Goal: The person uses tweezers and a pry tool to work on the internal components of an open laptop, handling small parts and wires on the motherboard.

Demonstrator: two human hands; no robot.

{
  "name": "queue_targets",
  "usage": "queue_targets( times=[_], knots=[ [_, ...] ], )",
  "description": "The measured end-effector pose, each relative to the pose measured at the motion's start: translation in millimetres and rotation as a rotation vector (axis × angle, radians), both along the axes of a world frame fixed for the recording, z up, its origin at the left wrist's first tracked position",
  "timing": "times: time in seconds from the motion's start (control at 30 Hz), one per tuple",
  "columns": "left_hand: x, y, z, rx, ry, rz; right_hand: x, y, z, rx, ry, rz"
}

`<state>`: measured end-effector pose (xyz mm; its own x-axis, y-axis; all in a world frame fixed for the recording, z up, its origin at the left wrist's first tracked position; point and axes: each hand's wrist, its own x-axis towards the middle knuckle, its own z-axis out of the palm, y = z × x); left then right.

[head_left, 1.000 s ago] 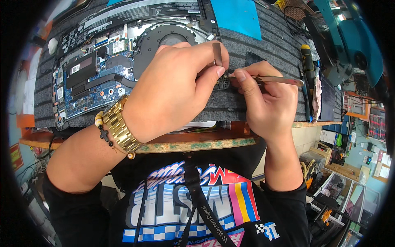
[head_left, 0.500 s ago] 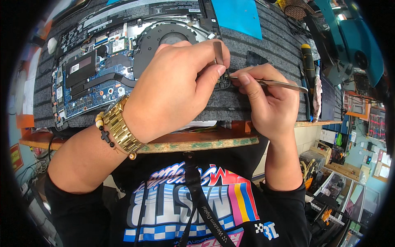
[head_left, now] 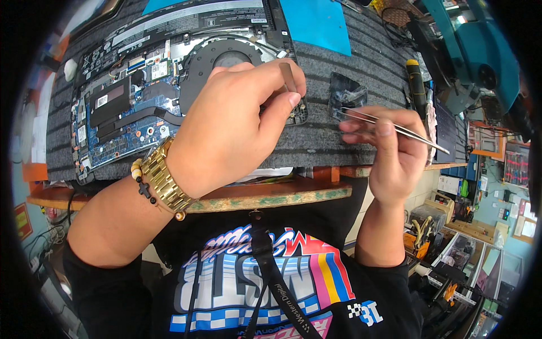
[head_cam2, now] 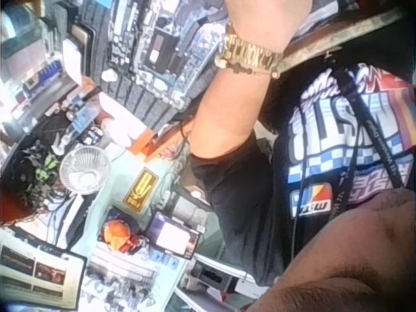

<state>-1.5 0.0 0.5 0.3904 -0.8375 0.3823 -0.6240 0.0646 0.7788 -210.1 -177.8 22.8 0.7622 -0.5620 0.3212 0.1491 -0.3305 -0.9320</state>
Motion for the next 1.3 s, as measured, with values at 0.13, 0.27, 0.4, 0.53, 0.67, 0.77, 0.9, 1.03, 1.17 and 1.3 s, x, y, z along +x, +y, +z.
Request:
queue_targets(
  times=[0.13, 0.27, 0.4, 0.53, 0.67, 0.77, 0.9, 1.03, 1.17, 1.3],
  knots=[
    [0.0, 3.0, 0.0, 0.002, -0.031, 0.008, -16.1, -10.6, -3.3, 0.014, -0.063, -0.141],
    [-1.0, 1.2, 0.0, 0.004, -0.013, -0.002, -26.4, -25.3, -20.9, -0.096, -0.088, -0.297],
    [-1.3, 2.8, 3.5, 0.054, 0.037, -0.005, -31.4, -32.6, -40.8, -0.189, -0.091, -0.332],
    [-1.5, 3.5, 2.8, 0.03, 0.061, -0.017, -26.9, -31.3, -43.1, -0.301, -0.072, -0.309],
    [-1.5, 4.2, 2.4, 0.01, 0.09, -0.025, -21.5, -33.6, -39.6, -0.501, -0.037, -0.254],
    [-3.1, 3.9, 2.0, -0.01, 0.171, -0.029, -18.7, -31.1, -34.5, -0.584, 0.02, -0.239],
    [-3.4, 5.0, 3.0, 0.0, 0.185, -0.031, -17.9, -30.4, -33.1, -0.657, 0.042, -0.225],
    [-4.9, 5.8, 5.5, 0.023, 0.244, -0.006, -17.6, -30.6, -33.0, -0.68, 0.048, -0.218],
    [-3.9, 6.5, 4.9, 0.013, 0.236, 0.003, -17.1, -29.4, -32.6, -0.672, 0.053, -0.219],
    [-4.4, 6.7, 6.2, 0.01, 0.239, 0.005, -17.4, -30.1, -33.0, -0.662, 0.05, -0.218]
  ],
)
